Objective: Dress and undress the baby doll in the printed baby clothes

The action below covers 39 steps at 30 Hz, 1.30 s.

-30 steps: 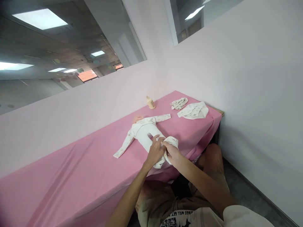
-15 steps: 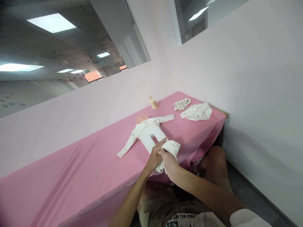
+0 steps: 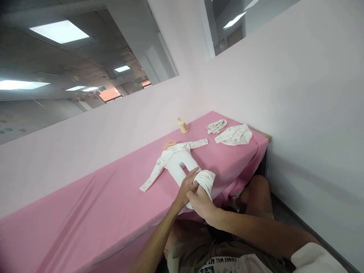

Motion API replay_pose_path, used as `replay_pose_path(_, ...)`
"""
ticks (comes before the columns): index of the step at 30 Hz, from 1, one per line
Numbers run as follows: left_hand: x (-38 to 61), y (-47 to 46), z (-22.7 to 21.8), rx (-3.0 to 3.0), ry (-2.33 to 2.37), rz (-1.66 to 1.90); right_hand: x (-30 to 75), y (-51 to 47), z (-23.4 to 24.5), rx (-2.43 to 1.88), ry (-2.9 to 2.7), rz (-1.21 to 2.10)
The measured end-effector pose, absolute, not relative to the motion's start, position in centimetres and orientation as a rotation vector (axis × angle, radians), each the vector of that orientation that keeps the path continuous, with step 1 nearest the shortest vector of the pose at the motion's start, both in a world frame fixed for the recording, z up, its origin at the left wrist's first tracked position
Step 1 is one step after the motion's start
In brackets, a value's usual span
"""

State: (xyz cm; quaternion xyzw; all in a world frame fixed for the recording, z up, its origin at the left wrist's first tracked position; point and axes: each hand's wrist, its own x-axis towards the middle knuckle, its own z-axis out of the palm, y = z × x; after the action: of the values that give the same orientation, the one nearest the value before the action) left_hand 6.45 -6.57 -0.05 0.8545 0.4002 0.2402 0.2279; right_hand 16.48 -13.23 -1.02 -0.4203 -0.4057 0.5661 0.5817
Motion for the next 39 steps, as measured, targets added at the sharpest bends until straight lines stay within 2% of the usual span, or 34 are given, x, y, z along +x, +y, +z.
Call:
replay_pose_path(5, 6.5, -6.3, -0.3, 2.277, 1.242, 0.712, 19.0, -17.0, -0.3, -0.956, -1.235, 1.36)
replay_pose_path(11, 7.1, -6.2, 0.1, 2.176, 1.243, 0.799, 21.0, -15.8, -2.9, -1.2, -1.166, 1.051)
replay_pose_path(24, 6.9, -6.3, 0.0, 1.981, 1.337, 0.912, 20.3, -11.3, -7.1, -0.911, -1.021, 1.106)
replay_pose_path(28, 6.5, -6.3, -0.3, 1.997, 1.284, 0.893, 20.8, -9.6, -6.6, -0.977, -1.14, 1.043)
replay_pose_path(34, 5.7, -6.1, 0.0, 2.101, 1.23, 0.817, 22.7, -6.0, -4.0, -1.152, -1.332, 0.772)
replay_pose_path(39, 4.7, -7.0, 1.0, 2.292, 1.199, 0.693, 24.4, -3.0, -2.8, -1.015, -1.465, 0.928)
